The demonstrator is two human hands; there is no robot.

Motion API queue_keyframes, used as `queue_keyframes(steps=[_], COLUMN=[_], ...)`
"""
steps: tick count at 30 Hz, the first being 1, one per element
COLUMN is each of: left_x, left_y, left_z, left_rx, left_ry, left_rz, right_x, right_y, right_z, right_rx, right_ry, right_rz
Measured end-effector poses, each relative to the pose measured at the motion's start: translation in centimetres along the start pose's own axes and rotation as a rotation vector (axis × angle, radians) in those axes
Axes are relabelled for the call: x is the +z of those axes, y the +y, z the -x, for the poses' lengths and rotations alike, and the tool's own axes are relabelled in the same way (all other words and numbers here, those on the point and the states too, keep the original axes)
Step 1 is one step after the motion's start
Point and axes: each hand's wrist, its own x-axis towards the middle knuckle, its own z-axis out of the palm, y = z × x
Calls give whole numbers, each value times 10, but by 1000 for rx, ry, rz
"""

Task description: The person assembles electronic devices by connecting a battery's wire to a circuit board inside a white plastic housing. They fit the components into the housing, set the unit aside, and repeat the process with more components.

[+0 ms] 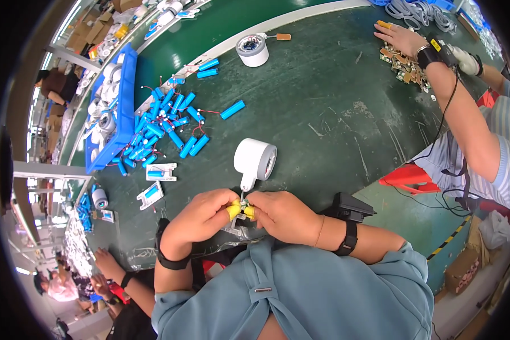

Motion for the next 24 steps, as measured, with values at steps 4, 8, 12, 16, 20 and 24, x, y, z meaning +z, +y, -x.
queue_keyframes(steps=[4, 8, 12, 16, 20, 24], left_x=[-4, 16, 39, 60, 65, 64], left_y=[1, 11, 25, 23, 26, 27], left_z=[-6, -3, 5, 9, 8, 7], left_rx=[-18, -137, -265, -209, -154, -84], left_ry=[-66, 149, 352, 516, 559, 561], left_rz=[13, 116, 178, 209, 152, 121], right_x=[5, 10, 15, 17, 19, 20], right_y=[4, 5, 9, 9, 12, 13], right_z=[1, 0, 0, 1, 1, 2], right_rx=[-130, -81, -146, -171, -181, -190], right_ry=[102, 199, 285, 322, 315, 317], right_rz=[195, 238, 294, 339, 383, 392])
